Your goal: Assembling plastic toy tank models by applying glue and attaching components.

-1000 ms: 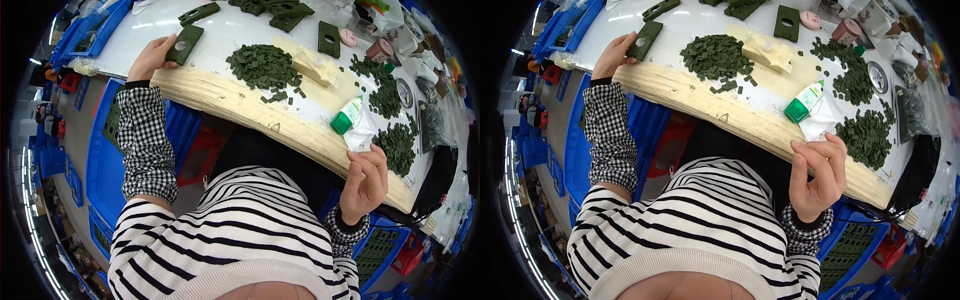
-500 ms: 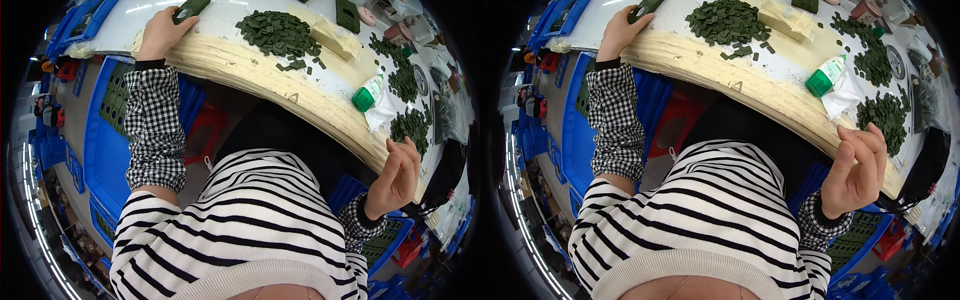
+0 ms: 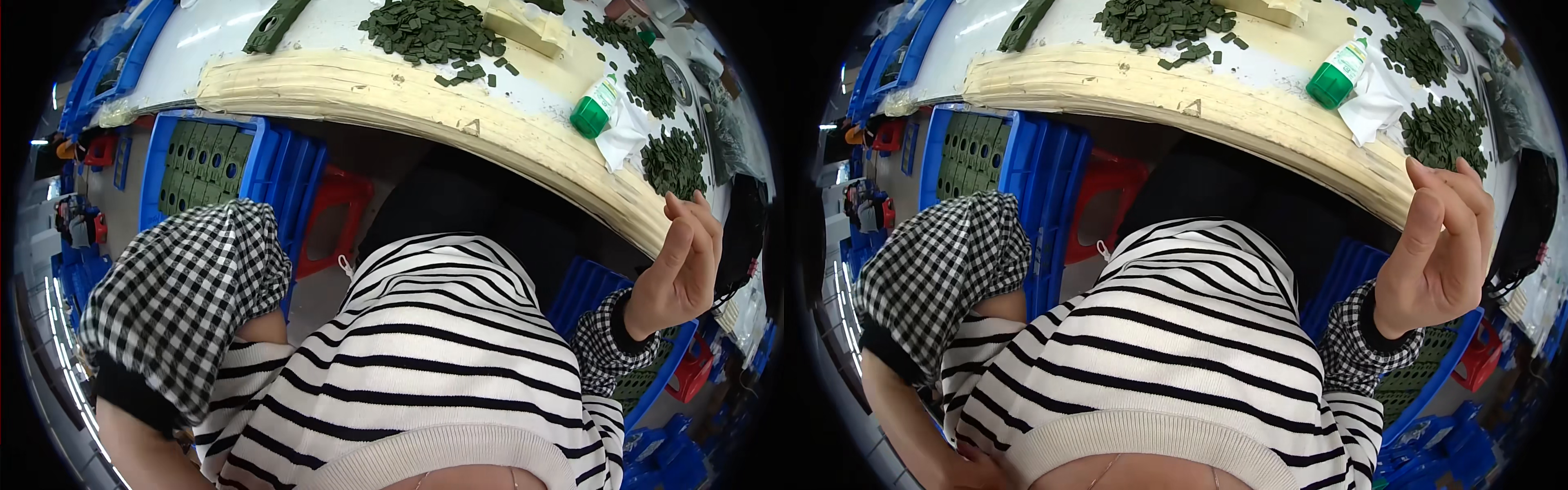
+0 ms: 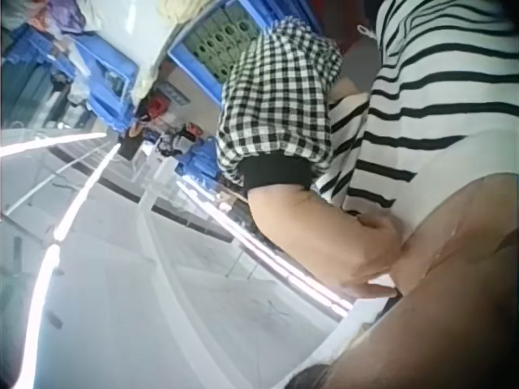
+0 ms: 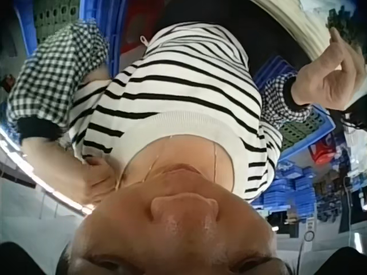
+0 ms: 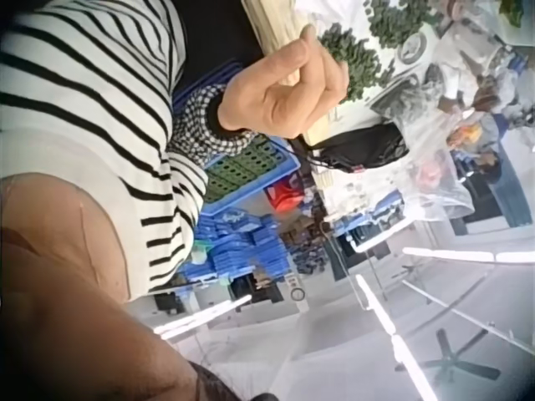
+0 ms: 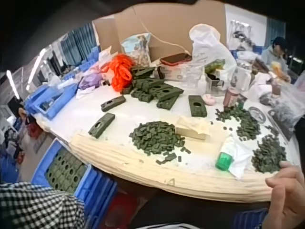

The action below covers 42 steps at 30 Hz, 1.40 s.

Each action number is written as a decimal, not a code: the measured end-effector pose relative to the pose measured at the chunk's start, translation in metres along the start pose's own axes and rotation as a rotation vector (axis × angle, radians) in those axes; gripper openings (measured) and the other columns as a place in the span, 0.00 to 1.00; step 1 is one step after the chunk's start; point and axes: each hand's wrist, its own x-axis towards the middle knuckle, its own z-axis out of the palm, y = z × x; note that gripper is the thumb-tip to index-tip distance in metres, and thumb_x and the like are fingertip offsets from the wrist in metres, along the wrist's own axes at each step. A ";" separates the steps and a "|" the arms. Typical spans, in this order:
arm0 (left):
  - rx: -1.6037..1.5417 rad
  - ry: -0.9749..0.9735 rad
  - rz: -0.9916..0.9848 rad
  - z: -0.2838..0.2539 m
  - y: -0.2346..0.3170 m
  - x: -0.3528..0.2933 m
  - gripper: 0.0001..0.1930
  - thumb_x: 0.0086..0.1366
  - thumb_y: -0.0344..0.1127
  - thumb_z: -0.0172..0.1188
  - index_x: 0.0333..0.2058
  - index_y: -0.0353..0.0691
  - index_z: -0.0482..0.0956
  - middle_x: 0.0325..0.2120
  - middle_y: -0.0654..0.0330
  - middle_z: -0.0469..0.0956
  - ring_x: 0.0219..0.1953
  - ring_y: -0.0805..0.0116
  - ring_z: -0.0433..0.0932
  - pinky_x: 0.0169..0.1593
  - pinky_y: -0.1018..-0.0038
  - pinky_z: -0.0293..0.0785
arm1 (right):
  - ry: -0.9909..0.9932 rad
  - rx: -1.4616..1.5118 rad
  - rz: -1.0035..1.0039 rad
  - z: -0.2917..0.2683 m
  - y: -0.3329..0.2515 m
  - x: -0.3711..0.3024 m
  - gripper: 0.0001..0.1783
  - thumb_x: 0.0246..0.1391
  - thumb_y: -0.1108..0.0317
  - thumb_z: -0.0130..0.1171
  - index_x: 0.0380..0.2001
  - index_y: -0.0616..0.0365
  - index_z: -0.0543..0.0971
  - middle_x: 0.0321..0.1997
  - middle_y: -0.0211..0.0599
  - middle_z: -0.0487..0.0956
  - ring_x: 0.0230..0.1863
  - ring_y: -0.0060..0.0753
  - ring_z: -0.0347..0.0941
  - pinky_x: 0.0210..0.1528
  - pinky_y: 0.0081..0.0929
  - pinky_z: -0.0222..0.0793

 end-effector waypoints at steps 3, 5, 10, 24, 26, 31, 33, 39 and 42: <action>-0.085 -0.031 -0.081 0.012 0.006 0.004 0.10 0.70 0.39 0.41 0.33 0.45 0.69 0.25 0.65 0.71 0.27 0.71 0.70 0.27 0.75 0.63 | 0.010 -0.007 -0.024 -0.001 -0.006 0.000 0.08 0.56 0.74 0.58 0.30 0.69 0.82 0.29 0.44 0.81 0.34 0.35 0.76 0.56 0.48 0.67; -0.127 -0.027 -0.124 0.016 0.006 0.007 0.09 0.69 0.39 0.42 0.34 0.46 0.70 0.25 0.66 0.71 0.27 0.72 0.70 0.27 0.75 0.63 | 0.000 -0.003 -0.026 0.002 -0.004 -0.002 0.08 0.56 0.74 0.58 0.31 0.69 0.82 0.30 0.44 0.81 0.34 0.35 0.76 0.56 0.48 0.67; -0.196 -0.015 -0.161 0.021 0.005 0.003 0.07 0.67 0.40 0.44 0.36 0.48 0.70 0.26 0.67 0.72 0.27 0.74 0.71 0.28 0.74 0.62 | -0.081 -0.030 -0.031 0.002 0.000 -0.004 0.08 0.57 0.74 0.57 0.32 0.69 0.82 0.31 0.44 0.82 0.36 0.35 0.76 0.57 0.48 0.66; -0.278 0.098 -0.154 0.032 0.012 -0.043 0.09 0.67 0.39 0.47 0.36 0.44 0.74 0.27 0.65 0.74 0.27 0.73 0.72 0.29 0.76 0.64 | -0.221 -0.143 -0.082 0.011 -0.010 -0.001 0.09 0.61 0.75 0.53 0.33 0.71 0.81 0.32 0.46 0.82 0.37 0.37 0.77 0.58 0.49 0.66; -0.285 0.126 -0.131 0.036 0.012 -0.054 0.10 0.68 0.39 0.47 0.35 0.43 0.74 0.28 0.64 0.75 0.27 0.72 0.72 0.29 0.76 0.64 | -0.232 -0.173 -0.089 0.013 -0.013 0.001 0.09 0.61 0.76 0.53 0.33 0.71 0.81 0.32 0.47 0.82 0.37 0.37 0.77 0.58 0.49 0.66; -0.337 0.256 -0.026 0.043 0.008 -0.082 0.11 0.68 0.38 0.47 0.34 0.39 0.76 0.28 0.62 0.76 0.27 0.71 0.73 0.29 0.77 0.65 | -0.246 -0.201 -0.091 0.025 -0.018 0.003 0.09 0.60 0.77 0.52 0.32 0.71 0.80 0.33 0.47 0.82 0.37 0.38 0.77 0.58 0.50 0.66; -0.407 0.356 0.078 0.051 -0.002 -0.097 0.12 0.69 0.38 0.48 0.33 0.38 0.77 0.28 0.62 0.76 0.27 0.70 0.73 0.29 0.78 0.66 | -0.258 -0.208 -0.092 0.025 -0.016 0.001 0.09 0.60 0.77 0.52 0.32 0.71 0.80 0.33 0.47 0.82 0.37 0.38 0.77 0.58 0.50 0.66; -0.717 0.908 0.162 0.142 -0.057 -0.161 0.18 0.68 0.46 0.56 0.26 0.35 0.78 0.22 0.59 0.74 0.21 0.70 0.72 0.22 0.76 0.63 | -0.273 -0.237 -0.096 0.036 -0.015 -0.001 0.09 0.59 0.76 0.53 0.31 0.70 0.81 0.32 0.45 0.82 0.37 0.38 0.77 0.58 0.49 0.66; -1.041 1.158 -0.563 0.226 -0.072 -0.205 0.22 0.61 0.54 0.64 0.23 0.39 0.77 0.19 0.63 0.73 0.22 0.71 0.70 0.25 0.77 0.64 | -0.272 -0.251 -0.066 0.036 -0.012 0.000 0.08 0.59 0.77 0.54 0.32 0.71 0.81 0.32 0.45 0.82 0.36 0.38 0.77 0.58 0.49 0.66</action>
